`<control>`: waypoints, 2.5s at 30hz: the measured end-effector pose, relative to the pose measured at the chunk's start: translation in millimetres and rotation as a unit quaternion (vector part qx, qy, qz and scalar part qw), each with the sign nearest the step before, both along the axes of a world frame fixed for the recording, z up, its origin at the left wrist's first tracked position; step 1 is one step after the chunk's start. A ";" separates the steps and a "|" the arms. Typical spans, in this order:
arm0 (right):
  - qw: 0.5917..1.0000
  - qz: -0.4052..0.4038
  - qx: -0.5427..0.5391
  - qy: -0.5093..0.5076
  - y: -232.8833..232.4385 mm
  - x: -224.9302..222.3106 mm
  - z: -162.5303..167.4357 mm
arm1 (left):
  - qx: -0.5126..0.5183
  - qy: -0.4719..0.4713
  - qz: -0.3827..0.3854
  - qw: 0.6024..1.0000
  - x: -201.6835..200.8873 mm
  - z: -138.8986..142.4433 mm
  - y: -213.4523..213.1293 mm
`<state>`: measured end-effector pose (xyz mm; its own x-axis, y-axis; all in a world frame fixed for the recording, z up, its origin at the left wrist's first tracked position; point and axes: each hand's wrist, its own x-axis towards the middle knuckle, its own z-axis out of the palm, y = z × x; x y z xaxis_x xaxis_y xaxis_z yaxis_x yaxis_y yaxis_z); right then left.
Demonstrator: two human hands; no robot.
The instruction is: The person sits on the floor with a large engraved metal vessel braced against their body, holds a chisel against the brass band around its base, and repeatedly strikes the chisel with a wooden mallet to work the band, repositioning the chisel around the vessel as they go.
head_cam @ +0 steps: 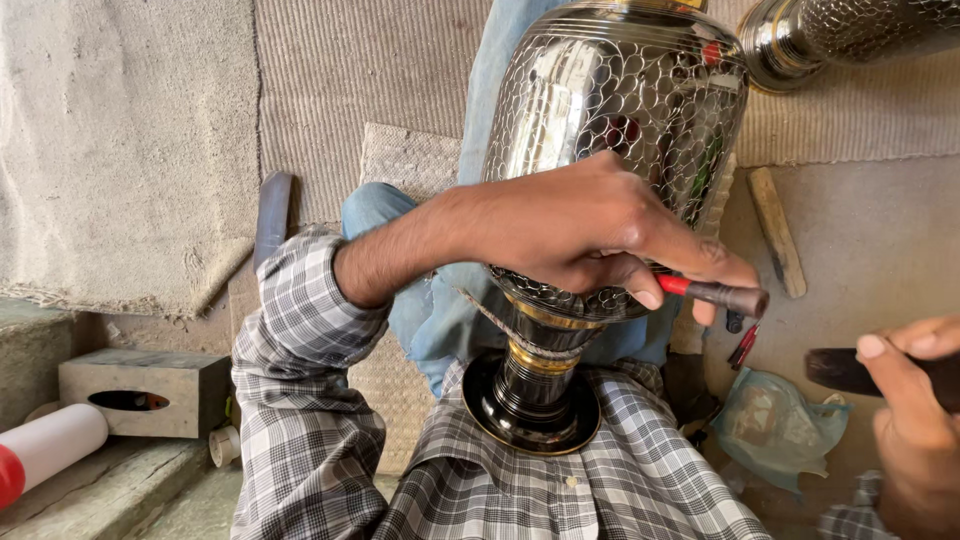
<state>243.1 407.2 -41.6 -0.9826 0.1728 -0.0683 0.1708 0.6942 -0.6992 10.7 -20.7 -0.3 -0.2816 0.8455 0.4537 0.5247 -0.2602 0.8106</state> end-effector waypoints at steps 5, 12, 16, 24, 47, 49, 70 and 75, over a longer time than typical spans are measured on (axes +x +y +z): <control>0.984 0.117 0.030 0.129 -34.3 -18.4 18.7 | -0.013 0.033 -0.008 0.999 -1.1 0.2 0.0; 0.959 0.192 0.192 0.078 -31.5 -53.6 39.9 | -0.011 -0.024 0.129 0.991 24.6 7.5 -9.5; 0.974 0.109 0.094 -0.176 -27.4 -96.7 37.7 | -0.010 -0.078 0.249 0.965 46.9 12.9 -11.1; 0.917 0.349 0.085 -0.171 -103.7 -201.8 56.7 | 0.047 -0.133 0.423 0.895 84.2 3.9 -3.9; 0.891 0.132 -0.373 0.222 -165.2 -54.6 -33.4 | 0.285 -0.223 0.008 0.932 219.2 -0.1 -53.0; 0.861 0.099 -0.418 0.273 -181.9 -34.5 -58.2 | 0.242 -0.270 -0.056 0.930 226.3 -5.0 -65.6; 0.934 -0.014 -0.335 0.123 -143.3 -3.9 -29.6 | -0.018 -0.096 0.311 0.945 42.8 -8.0 -13.0; 0.958 -0.004 -0.243 0.153 -117.8 -7.3 8.0 | 0.065 0.084 0.282 0.954 33.0 -6.7 -8.0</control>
<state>235.8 289.4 -33.6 -0.9683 0.2015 0.1477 -0.0894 0.2727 -0.9579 43.7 -28.7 -7.0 -0.5889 0.5148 0.6231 0.7304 0.0089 0.6829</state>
